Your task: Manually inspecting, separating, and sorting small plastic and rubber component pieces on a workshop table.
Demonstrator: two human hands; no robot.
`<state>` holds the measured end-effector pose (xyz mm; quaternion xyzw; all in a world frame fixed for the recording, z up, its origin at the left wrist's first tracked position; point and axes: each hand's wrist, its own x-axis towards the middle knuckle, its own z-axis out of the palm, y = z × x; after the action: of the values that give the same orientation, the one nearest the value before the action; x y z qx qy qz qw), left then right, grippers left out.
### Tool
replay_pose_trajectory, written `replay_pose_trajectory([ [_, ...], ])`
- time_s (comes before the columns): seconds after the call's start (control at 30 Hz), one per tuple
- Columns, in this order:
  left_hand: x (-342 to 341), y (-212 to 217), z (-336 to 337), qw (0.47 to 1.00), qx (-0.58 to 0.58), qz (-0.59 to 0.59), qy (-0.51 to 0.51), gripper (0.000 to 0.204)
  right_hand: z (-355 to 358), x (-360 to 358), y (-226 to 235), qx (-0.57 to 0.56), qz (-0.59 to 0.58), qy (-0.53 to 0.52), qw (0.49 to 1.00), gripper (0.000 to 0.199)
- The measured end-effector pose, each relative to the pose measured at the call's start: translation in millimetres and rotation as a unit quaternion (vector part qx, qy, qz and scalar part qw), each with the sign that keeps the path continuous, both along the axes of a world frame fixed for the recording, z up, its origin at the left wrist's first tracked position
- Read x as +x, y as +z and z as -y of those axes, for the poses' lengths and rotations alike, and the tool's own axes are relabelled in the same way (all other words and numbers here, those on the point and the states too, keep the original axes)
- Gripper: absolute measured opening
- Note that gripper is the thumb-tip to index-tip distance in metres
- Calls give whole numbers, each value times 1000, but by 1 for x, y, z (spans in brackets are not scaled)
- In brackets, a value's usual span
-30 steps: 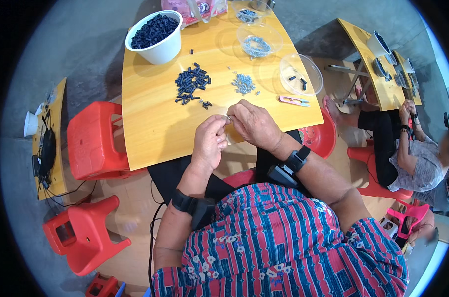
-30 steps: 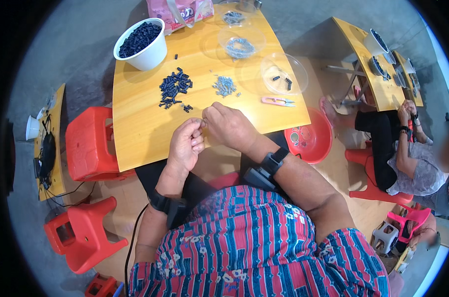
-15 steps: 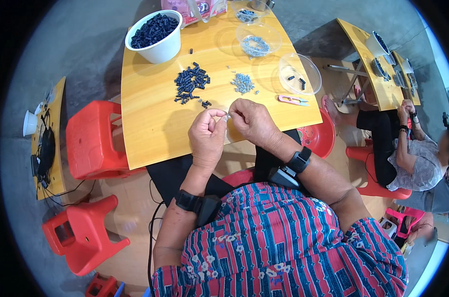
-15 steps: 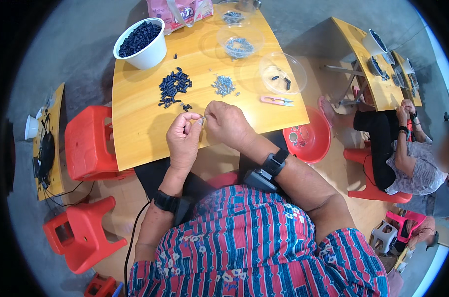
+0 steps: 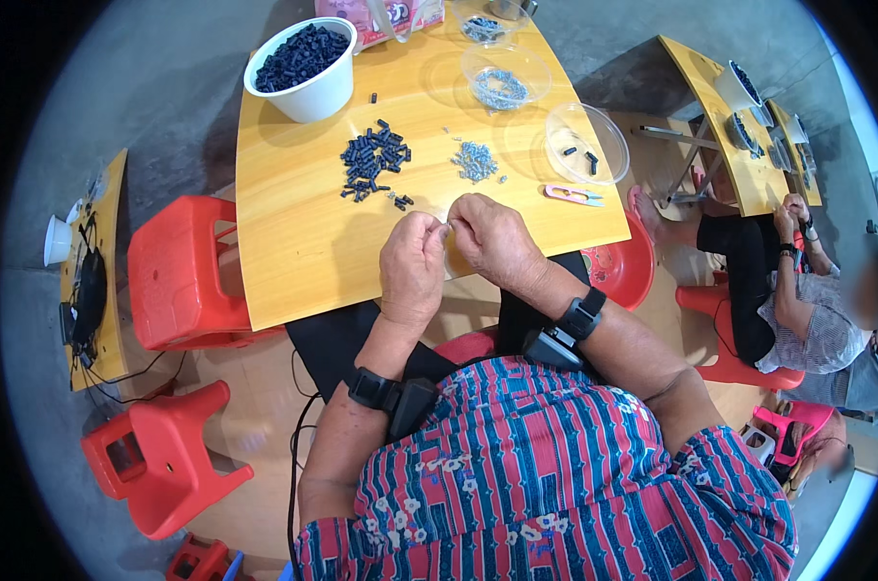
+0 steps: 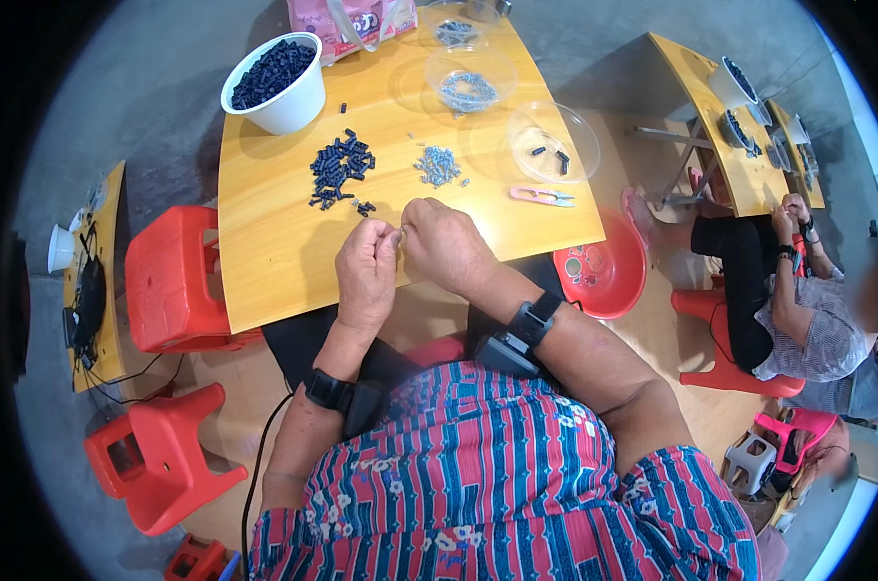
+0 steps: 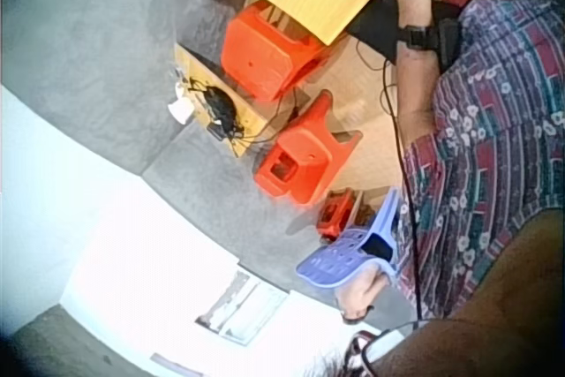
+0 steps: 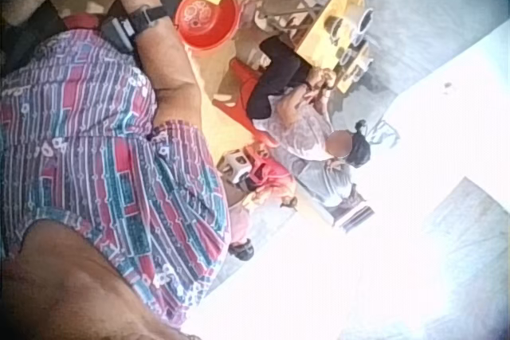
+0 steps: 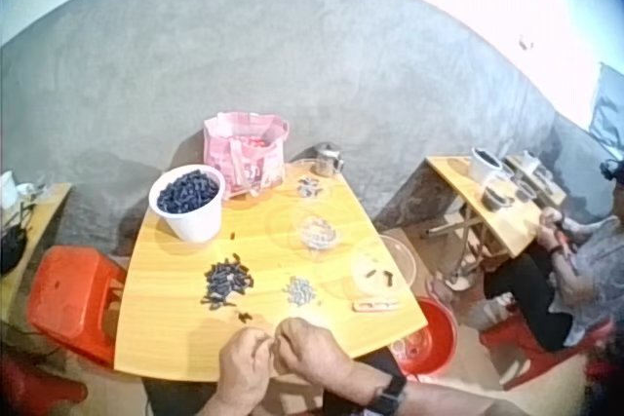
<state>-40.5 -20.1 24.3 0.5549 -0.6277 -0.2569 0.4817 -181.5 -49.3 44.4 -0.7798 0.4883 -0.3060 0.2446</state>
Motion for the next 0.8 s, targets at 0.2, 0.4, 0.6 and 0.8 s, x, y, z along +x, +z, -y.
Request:
replay_pose_trajectory([
  [0.2,-1,-6,0,960,195,-201,-27,10,-2,-2,6,-37,-73,39,996,9],
  [0.4,2,-3,-2,849,291,-434,-78,19,1,-2,3,-37,-49,50,997,10],
  [0.6,7,0,-5,821,330,-457,-90,17,-2,-3,8,-99,-63,58,991,14],
  [0.8,14,7,-1,735,368,-555,-125,14,-1,-9,8,-194,-94,108,971,16],
])
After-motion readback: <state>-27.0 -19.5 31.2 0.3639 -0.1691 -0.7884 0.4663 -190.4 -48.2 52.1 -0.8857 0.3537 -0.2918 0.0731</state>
